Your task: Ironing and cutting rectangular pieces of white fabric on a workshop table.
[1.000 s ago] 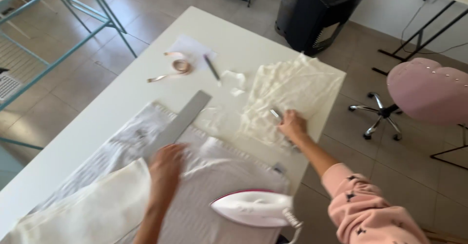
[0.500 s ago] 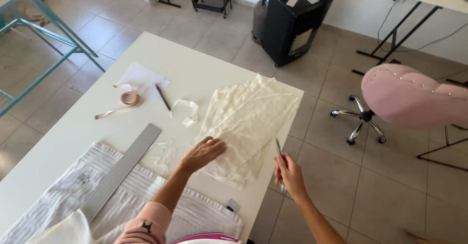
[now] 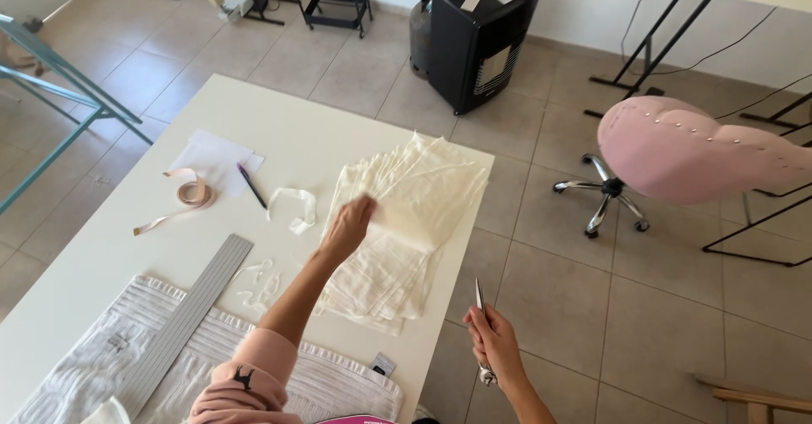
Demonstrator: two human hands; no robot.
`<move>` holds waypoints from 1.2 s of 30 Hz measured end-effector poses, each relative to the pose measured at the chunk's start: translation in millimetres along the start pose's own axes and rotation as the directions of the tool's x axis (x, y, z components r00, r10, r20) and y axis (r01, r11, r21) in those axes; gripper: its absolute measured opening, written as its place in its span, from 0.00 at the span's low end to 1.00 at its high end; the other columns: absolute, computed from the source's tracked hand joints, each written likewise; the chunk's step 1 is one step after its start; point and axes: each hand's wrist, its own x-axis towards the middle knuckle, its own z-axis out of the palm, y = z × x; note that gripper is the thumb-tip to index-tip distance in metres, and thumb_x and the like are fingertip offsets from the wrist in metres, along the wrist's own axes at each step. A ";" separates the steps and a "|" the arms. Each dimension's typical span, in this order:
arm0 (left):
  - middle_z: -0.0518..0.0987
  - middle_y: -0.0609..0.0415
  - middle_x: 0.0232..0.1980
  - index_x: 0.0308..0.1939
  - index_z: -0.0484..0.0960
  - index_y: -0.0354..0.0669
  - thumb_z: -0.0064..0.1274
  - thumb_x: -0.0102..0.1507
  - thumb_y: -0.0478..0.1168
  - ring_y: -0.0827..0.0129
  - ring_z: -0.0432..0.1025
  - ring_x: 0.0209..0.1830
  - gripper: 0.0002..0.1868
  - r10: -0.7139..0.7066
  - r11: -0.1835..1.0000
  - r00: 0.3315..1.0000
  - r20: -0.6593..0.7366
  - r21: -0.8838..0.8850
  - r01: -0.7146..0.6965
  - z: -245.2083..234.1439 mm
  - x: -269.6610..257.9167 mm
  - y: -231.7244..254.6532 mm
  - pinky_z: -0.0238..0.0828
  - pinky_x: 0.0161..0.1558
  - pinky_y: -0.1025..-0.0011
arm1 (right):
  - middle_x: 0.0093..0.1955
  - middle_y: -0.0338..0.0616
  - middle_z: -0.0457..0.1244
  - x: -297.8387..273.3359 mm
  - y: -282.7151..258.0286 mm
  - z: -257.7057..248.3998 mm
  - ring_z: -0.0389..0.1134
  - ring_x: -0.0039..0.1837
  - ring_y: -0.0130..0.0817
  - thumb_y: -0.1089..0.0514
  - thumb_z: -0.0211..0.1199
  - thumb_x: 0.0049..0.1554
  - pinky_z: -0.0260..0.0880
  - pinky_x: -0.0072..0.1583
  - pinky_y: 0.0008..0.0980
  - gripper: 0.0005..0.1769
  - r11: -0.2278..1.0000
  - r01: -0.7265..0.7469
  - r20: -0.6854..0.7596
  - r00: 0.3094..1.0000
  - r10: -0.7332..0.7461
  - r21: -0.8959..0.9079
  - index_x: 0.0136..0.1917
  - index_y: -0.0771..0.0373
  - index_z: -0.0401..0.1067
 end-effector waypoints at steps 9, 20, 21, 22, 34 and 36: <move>0.81 0.52 0.39 0.55 0.78 0.56 0.42 0.69 0.41 0.49 0.78 0.39 0.14 0.452 0.822 0.859 0.240 0.262 -0.506 -78.9 -17.8 185.2 0.77 0.45 0.50 | 0.69 0.40 0.66 -48.1 -176.2 82.8 0.52 0.29 0.15 0.57 0.73 0.51 0.56 0.33 0.19 0.36 0.481 0.720 0.198 0.636 -0.746 -0.500 0.71 0.60 0.65; 0.79 0.59 0.26 0.41 0.83 0.62 0.56 0.65 0.50 0.54 0.76 0.26 0.04 0.250 0.924 0.961 -0.116 0.326 -0.201 -262.8 -183.0 212.3 0.76 0.34 0.58 | 0.22 0.32 0.55 -88.5 -198.4 226.3 0.50 0.26 0.16 0.52 0.76 0.50 0.52 0.29 0.19 0.12 0.359 0.869 0.650 0.494 -0.578 -0.341 0.40 0.61 0.79; 0.76 0.58 0.21 0.40 0.84 0.60 0.58 0.64 0.47 0.58 0.74 0.22 0.03 0.214 0.930 0.966 -0.147 0.334 -0.155 -269.7 -193.5 205.5 0.74 0.32 0.62 | 0.21 0.33 0.56 -98.5 -198.1 237.3 0.52 0.28 0.17 0.51 0.74 0.53 0.54 0.30 0.21 0.11 0.353 0.864 0.651 0.502 -0.569 -0.358 0.38 0.58 0.77; 0.76 0.58 0.21 0.40 0.84 0.60 0.58 0.64 0.47 0.58 0.74 0.22 0.03 0.205 0.928 0.964 -0.168 0.347 -0.137 -268.4 -197.1 185.2 0.74 0.32 0.62 | 0.21 0.33 0.56 -96.0 -194.8 245.0 0.52 0.28 0.17 0.51 0.74 0.53 0.54 0.30 0.21 0.11 0.350 0.874 0.670 0.484 -0.563 -0.338 0.38 0.58 0.77; 0.78 0.64 0.27 0.40 0.82 0.47 0.57 0.65 0.41 0.83 0.70 0.27 0.03 -0.094 0.837 0.988 -0.122 -0.547 0.012 -262.4 -218.7 145.5 0.68 0.32 0.83 | 0.15 0.37 0.53 -96.9 -172.0 260.1 0.55 0.18 0.21 0.58 0.73 0.54 0.51 0.25 0.17 0.08 0.487 0.828 0.562 0.551 -0.617 -0.277 0.39 0.65 0.79; 0.74 0.63 0.23 0.36 0.82 0.46 0.58 0.63 0.42 0.83 0.65 0.23 0.05 -0.178 0.780 0.967 -0.183 -0.625 0.025 -255.1 -202.4 133.4 0.58 0.25 0.83 | 0.16 0.36 0.57 -92.3 -177.8 258.0 0.56 0.20 0.19 0.56 0.73 0.54 0.53 0.27 0.16 0.09 0.357 0.873 0.540 0.486 -0.687 -0.332 0.35 0.60 0.78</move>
